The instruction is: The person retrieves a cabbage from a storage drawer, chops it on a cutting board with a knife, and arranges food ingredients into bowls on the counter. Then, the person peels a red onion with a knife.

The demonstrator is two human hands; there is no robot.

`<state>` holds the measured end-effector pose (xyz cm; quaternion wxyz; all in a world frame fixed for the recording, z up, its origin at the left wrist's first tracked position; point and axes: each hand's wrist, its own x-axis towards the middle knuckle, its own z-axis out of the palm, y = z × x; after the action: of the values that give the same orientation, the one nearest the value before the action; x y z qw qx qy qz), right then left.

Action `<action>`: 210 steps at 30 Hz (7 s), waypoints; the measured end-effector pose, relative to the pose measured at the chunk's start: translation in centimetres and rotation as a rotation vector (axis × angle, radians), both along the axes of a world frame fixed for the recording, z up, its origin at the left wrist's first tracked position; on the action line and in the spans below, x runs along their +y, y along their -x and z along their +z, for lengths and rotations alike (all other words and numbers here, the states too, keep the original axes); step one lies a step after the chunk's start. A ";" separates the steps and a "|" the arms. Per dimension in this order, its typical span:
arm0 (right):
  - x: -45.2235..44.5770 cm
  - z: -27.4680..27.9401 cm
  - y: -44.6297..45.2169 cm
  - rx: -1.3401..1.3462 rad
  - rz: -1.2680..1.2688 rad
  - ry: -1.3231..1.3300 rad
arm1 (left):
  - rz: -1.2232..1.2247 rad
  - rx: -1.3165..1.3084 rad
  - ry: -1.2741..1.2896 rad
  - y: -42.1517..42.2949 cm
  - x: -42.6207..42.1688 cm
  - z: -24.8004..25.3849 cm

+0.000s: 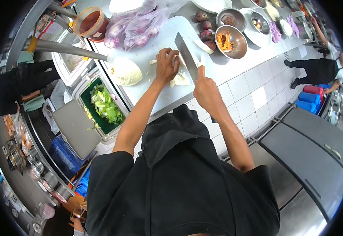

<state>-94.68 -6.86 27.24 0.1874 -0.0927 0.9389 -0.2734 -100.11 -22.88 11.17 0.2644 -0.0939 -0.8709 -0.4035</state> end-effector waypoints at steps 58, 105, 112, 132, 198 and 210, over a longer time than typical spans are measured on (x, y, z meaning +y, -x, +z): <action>12.8 -8.8 -6.6 -0.246 -0.621 0.628 | -0.526 -0.504 0.671 8.8 5.2 4.8; 13.2 -8.5 -7.7 -0.202 -0.618 0.548 | 0.002 -0.192 0.185 0.7 0.6 1.1; 6.8 -10.5 -6.1 -0.266 -0.609 0.627 | -0.024 -0.260 0.073 -2.3 7.2 1.1; 13.8 -1.9 -5.6 0.167 -0.110 0.143 | 0.647 0.014 0.344 -3.2 -5.5 7.1; 23.7 -6.8 -14.1 -0.002 -0.921 0.448 | -0.344 -0.511 0.178 0.8 15.6 11.8; 20.0 -4.5 -12.0 0.068 -0.640 0.258 | -0.004 -0.577 0.411 0.1 16.2 4.9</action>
<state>-82.72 13.15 22.77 0.0476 0.1746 0.8839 -0.4313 -100.16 -6.69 16.09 -0.0181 -0.0290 -0.9726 -0.2301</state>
